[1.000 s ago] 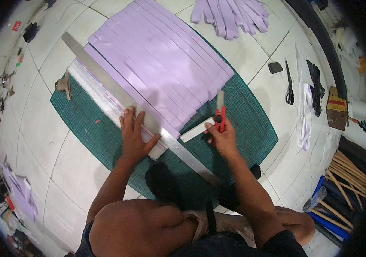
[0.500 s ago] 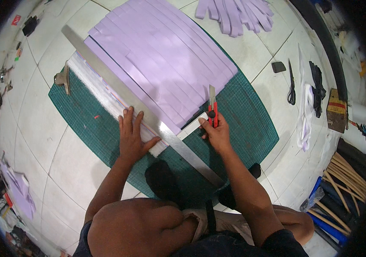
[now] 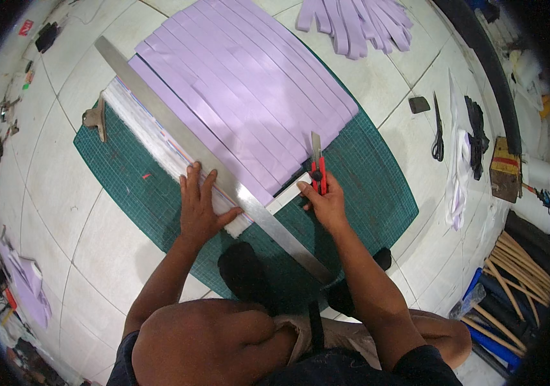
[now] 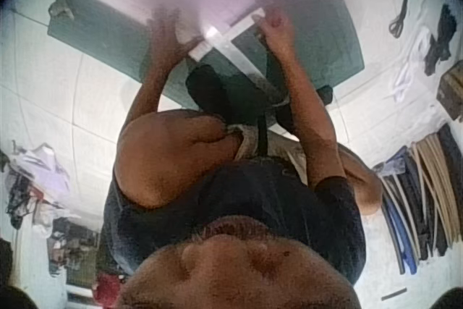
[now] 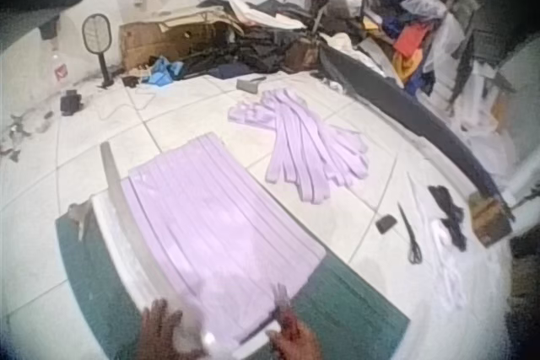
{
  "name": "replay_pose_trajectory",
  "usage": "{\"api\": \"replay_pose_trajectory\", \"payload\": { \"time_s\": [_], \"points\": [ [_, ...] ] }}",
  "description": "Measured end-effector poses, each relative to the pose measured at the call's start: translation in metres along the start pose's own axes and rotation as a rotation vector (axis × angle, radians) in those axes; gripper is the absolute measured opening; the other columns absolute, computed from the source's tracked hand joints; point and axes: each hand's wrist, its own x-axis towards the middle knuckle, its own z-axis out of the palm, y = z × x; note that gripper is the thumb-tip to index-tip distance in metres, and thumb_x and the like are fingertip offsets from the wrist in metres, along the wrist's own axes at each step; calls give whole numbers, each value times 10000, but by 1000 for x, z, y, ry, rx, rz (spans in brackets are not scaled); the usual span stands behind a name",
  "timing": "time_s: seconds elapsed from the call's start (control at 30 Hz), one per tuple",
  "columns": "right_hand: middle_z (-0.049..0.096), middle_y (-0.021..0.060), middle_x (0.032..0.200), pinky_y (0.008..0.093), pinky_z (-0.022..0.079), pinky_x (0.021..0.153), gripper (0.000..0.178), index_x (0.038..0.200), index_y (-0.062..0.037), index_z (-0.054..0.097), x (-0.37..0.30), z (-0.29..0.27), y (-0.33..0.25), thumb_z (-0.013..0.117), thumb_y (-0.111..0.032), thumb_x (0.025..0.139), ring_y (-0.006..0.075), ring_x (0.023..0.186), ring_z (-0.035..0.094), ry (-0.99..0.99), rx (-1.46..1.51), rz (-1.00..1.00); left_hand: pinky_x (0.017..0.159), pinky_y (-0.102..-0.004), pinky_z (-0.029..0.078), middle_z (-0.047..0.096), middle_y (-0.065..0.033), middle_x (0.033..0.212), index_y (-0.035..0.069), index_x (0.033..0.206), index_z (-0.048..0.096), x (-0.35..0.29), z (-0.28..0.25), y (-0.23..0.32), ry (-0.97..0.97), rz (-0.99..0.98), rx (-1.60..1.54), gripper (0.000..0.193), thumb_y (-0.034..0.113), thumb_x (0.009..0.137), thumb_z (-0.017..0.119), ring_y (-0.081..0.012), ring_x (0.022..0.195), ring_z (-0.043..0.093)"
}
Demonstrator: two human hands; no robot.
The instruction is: The person uses a utility knife and a metal ruler to cut long strips from a piece of light purple fabric on a green cutting mat.
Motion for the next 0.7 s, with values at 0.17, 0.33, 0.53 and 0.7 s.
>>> {"api": "replay_pose_trajectory", "payload": {
  "time_s": [0.17, 0.33, 0.53, 0.7],
  "points": [
    [558, -6, 811, 253, 500, 509, 376, 1117, -35, 586, -2, 2, -1, 787, -205, 849, 95, 658, 550, -9, 30, -9, 1143, -654, 184, 239, -311, 1527, 23, 1401, 421, -1, 0, -2, 6, 5, -1, 983, 568, 678, 804, -498, 1433, 231],
    [563, 0, 799, 260, 501, 514, 373, 1103, -30, 590, -2, 0, 1, 788, -217, 850, 98, 647, 552, -7, 51, -8, 1155, -642, 158, 228, -294, 1552, 39, 1405, 410, -1, 1, 1, 4, -13, -36, 991, 508, 646, 843, -481, 1455, 196],
    [585, 7, 818, 260, 503, 514, 374, 1116, -32, 591, 4, -5, 7, 785, -211, 851, 102, 657, 566, -18, 25, -3, 1138, -649, 196, 250, -319, 1516, 23, 1418, 407, 2, -12, 6, -39, -24, -44, 928, 529, 738, 785, -496, 1430, 234],
    [640, 35, 927, 258, 532, 508, 427, 1230, -59, 568, -5, -9, -5, 760, -155, 860, 122, 722, 615, 44, 149, 82, 1157, -575, 222, 294, -283, 1523, 16, 1415, 412, 41, -49, -36, 348, -124, -146, 694, 306, 856, 706, -462, 1427, 265]
  ]
}}
